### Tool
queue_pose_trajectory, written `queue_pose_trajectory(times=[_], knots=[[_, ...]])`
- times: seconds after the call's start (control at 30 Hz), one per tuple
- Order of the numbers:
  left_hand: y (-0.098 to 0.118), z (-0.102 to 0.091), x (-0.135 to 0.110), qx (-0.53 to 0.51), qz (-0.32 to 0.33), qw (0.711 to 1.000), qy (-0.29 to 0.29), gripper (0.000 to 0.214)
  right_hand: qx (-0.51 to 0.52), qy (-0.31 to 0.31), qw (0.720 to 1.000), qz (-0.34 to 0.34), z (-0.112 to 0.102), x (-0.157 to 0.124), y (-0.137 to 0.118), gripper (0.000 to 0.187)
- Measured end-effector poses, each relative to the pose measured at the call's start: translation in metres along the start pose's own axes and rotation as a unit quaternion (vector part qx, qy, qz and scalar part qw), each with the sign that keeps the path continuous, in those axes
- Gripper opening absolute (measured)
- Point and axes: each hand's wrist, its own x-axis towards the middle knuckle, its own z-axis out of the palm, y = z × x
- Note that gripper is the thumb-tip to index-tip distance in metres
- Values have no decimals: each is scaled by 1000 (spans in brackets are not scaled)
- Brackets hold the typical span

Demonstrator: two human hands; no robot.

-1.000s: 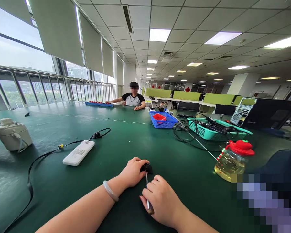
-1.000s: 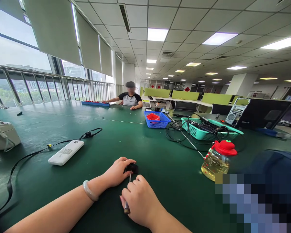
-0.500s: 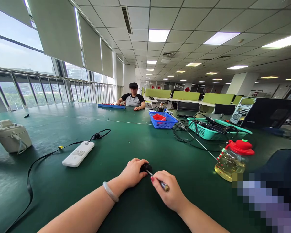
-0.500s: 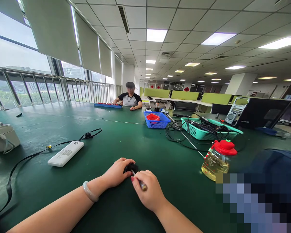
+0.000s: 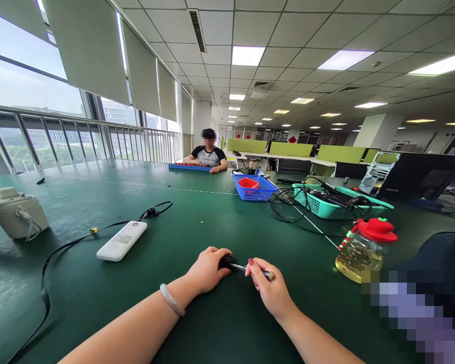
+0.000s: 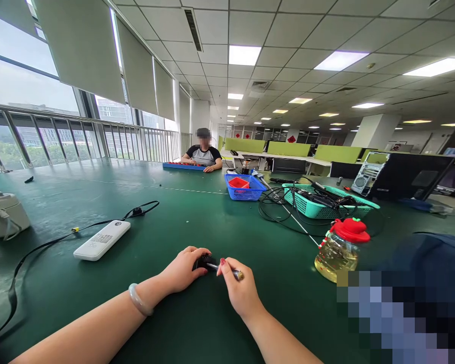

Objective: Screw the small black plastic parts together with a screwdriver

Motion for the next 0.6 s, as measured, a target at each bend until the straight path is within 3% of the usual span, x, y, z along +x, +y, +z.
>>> queue_pose_trajectory(times=[0.17, 0.33, 0.6], knots=[[0, 0, 0, 9, -8, 1000, -4, 48, -50, -41, 997, -28, 1, -5, -4, 43], [1, -1, 0, 9, -11, 1000, -6, 47, -43, -28, 999, -14, 0, -3, -3, 45], [0, 0, -1, 5, -5, 1000, 0, 43, 128, 35, 989, 66, 2, 5, 4, 46]])
